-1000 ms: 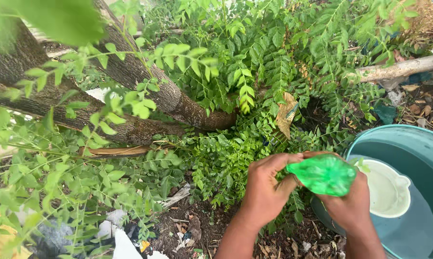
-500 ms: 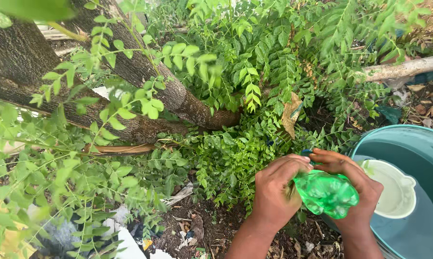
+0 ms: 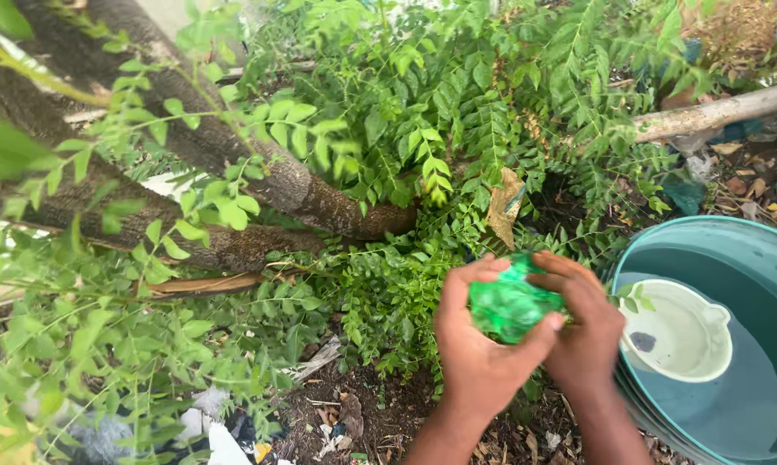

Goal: The person fills a small plastic bottle with water from a bucket and pours it onto a small plant growing at the base of a tree.

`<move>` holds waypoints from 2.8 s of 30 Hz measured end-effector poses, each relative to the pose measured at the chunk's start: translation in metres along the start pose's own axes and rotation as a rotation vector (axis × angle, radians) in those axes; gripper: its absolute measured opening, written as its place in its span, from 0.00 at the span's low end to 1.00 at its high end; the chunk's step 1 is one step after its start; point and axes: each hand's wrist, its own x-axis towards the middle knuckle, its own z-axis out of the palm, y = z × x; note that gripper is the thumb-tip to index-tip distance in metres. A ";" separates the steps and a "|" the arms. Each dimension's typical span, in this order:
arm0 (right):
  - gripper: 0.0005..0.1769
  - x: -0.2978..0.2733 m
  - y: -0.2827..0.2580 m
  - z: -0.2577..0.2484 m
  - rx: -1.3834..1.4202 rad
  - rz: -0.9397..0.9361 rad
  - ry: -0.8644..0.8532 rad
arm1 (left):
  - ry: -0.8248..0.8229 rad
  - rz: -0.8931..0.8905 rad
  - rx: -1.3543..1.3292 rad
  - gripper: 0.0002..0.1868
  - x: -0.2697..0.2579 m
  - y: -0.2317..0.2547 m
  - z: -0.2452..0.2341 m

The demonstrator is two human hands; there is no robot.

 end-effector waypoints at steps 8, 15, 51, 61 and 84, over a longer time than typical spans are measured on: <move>0.18 -0.025 0.015 0.024 1.249 0.805 0.150 | 0.167 -0.091 -0.291 0.25 0.015 -0.028 -0.043; 0.17 -0.019 0.009 0.028 1.437 1.293 0.056 | -0.217 -0.116 0.274 0.23 0.007 -0.011 -0.028; 0.14 -0.032 0.034 0.052 1.107 1.256 -0.016 | -0.070 -0.292 1.031 0.14 -0.012 -0.016 0.006; 0.15 -0.041 0.029 0.069 1.147 1.249 -0.098 | -0.055 -0.256 1.128 0.14 -0.020 0.001 -0.006; 0.13 -0.051 0.027 0.088 1.137 1.299 -0.066 | -0.140 -0.511 0.990 0.28 -0.005 0.020 -0.034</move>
